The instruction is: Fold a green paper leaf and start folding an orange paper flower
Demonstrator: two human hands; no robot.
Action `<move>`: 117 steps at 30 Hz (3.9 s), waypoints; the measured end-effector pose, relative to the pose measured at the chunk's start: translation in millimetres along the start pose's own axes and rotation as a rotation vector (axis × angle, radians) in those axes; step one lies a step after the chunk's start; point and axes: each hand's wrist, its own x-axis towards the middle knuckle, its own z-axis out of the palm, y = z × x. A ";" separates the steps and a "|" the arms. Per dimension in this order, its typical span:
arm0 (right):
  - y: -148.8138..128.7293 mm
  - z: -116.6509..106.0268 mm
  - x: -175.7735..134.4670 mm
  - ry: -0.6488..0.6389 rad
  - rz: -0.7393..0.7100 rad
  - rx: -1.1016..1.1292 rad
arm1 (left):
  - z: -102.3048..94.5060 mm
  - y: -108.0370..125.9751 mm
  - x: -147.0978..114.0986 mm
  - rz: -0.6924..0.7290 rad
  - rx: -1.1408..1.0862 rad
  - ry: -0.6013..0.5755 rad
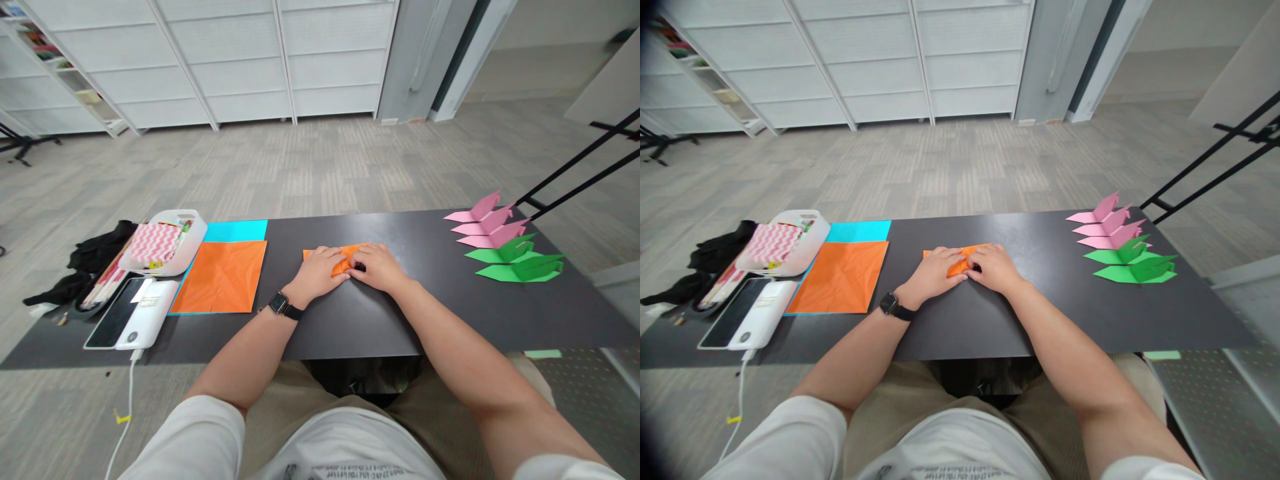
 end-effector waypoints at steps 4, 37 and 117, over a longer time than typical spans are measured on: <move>0.0 1.2 0.6 -0.016 0.019 0.008 | -1.6 0.7 -0.3 -0.006 -0.004 -0.008; 43.3 0.6 9.3 0.220 0.610 -0.194 | -2.0 1.4 0.6 -0.025 0.004 -0.036; 16.3 -18.6 -3.0 0.378 0.284 0.950 | -31.0 4.3 -2.5 -0.086 -0.724 0.567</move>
